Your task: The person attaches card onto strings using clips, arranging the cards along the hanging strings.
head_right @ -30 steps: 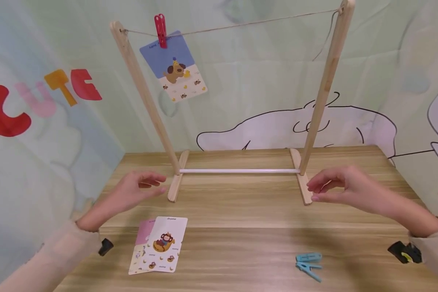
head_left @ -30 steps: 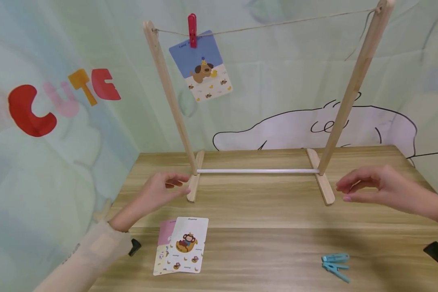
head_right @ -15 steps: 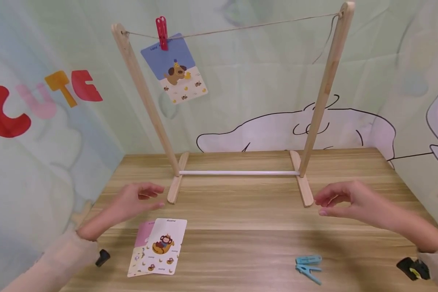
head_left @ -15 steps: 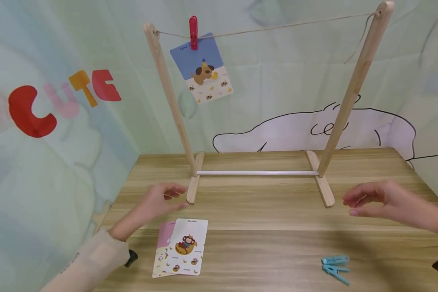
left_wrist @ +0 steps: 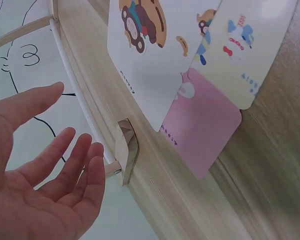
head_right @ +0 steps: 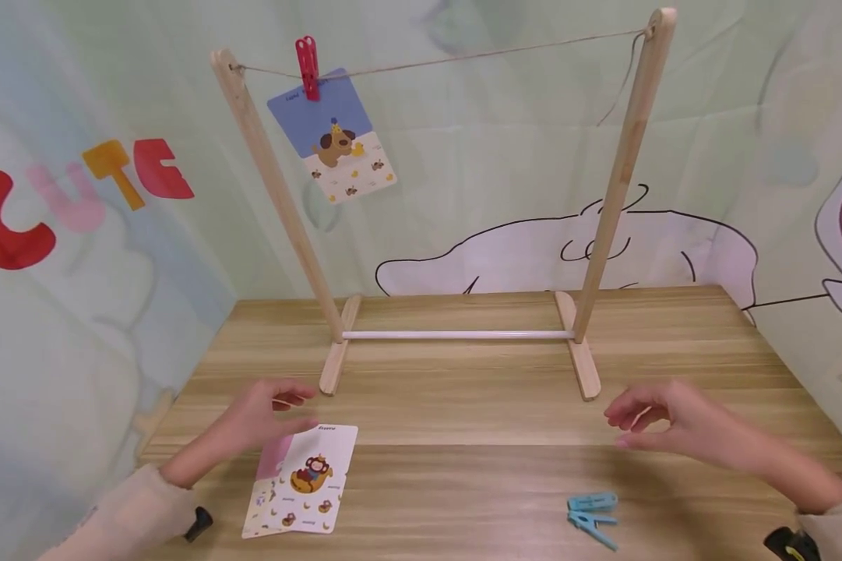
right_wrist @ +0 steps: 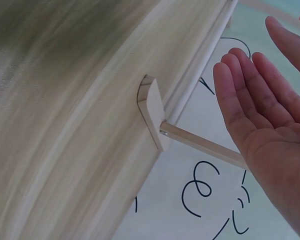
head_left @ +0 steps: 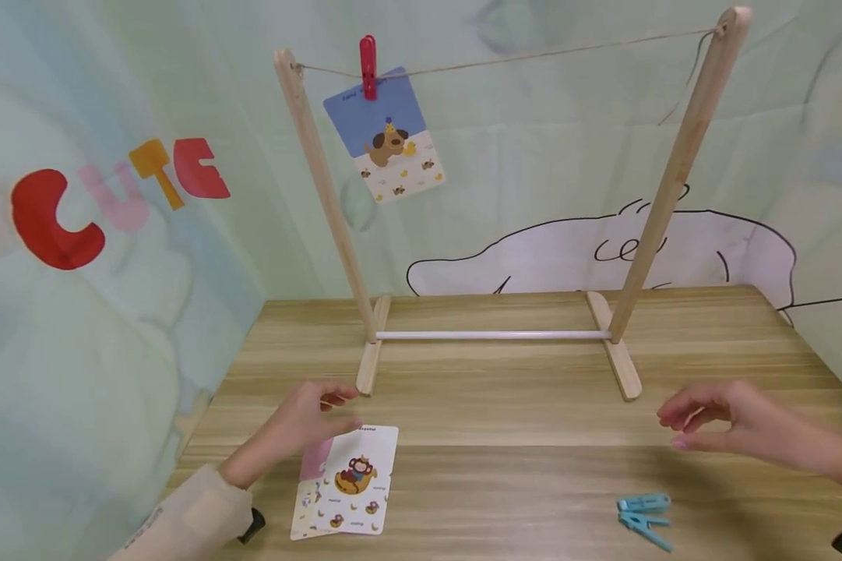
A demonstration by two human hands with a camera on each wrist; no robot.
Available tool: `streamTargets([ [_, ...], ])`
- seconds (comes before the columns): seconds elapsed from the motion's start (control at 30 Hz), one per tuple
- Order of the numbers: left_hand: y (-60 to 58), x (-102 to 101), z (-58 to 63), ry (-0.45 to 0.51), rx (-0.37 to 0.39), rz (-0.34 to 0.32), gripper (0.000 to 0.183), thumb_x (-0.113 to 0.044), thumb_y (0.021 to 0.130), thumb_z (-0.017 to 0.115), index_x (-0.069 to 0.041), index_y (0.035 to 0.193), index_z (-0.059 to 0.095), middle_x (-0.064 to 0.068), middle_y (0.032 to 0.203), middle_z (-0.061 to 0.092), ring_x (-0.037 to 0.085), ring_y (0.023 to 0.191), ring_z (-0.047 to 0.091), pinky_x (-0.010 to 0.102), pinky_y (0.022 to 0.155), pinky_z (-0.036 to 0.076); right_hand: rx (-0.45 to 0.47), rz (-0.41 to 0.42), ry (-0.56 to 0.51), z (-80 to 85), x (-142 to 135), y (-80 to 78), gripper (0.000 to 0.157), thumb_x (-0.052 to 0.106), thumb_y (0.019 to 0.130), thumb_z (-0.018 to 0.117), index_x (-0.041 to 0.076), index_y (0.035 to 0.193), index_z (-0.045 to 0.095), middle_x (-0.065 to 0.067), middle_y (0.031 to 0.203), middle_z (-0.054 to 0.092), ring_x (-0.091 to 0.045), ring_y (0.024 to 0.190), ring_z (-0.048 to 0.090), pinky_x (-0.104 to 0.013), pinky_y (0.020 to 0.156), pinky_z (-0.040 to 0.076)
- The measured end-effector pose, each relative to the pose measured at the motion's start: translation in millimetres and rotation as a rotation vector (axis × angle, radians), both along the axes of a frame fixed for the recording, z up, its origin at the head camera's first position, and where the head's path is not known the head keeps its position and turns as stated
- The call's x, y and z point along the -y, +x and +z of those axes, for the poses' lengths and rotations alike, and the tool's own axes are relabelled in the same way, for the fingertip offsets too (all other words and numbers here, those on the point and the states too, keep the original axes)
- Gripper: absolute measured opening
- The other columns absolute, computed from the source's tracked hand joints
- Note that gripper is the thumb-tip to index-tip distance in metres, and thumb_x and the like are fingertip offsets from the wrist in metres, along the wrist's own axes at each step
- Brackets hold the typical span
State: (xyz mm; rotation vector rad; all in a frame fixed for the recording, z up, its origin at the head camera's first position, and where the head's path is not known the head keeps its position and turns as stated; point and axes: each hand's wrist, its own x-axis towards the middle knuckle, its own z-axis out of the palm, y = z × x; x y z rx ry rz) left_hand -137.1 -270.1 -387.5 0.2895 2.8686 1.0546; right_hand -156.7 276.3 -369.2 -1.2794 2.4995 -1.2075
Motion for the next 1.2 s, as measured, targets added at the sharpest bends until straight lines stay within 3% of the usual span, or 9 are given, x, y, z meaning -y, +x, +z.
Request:
streamTargets([
  [0.23,2.6,3,-2.2,-0.002,-0.023,-0.003,0.038,-0.019,0.073,0.078,-0.003,0.106,0.065,0.013,0.104,0.064,0.03,0.094,0.059,0.043,0.08,0.051,0.042,-0.009,0.005,-10.7,-2,4.0,0.03,0.004,0.072,0.076,0.014,0.098,0.065,0.007,0.087,0.065,-0.007,0.075,0.062,-0.022,0.062,0.054],
  [0.47,5.7,5,-6.2,-0.016,-0.002,0.026,0.041,-0.019,0.071,0.08,-0.002,0.105,0.065,0.011,0.102,0.065,0.028,0.093,0.059,0.041,0.081,0.051,0.118,0.073,-0.043,-30.9,-4,5.3,0.032,0.003,0.072,0.076,0.009,0.101,0.064,0.002,0.089,0.066,-0.01,0.079,0.062,-0.024,0.062,0.054],
  [0.97,14.2,4,-14.8,-0.033,0.01,0.078,0.042,-0.016,0.067,0.082,-0.002,0.103,0.066,0.01,0.101,0.066,0.025,0.091,0.062,0.038,0.08,0.052,0.107,0.083,-0.066,-44.2,-3,12.4,0.039,0.006,0.066,0.081,0.005,0.1,0.062,-0.002,0.086,0.062,-0.012,0.079,0.061,-0.026,0.062,0.054],
  [1.2,18.4,5,-22.9,-0.07,0.022,0.142,0.045,-0.017,0.065,0.084,-0.005,0.104,0.065,0.007,0.101,0.066,0.02,0.09,0.061,0.034,0.08,0.052,0.128,0.149,-0.123,-56.1,-5,14.9,0.043,0.002,0.065,0.081,0.001,0.102,0.06,-0.005,0.088,0.06,-0.014,0.08,0.061,-0.025,0.065,0.054],
])
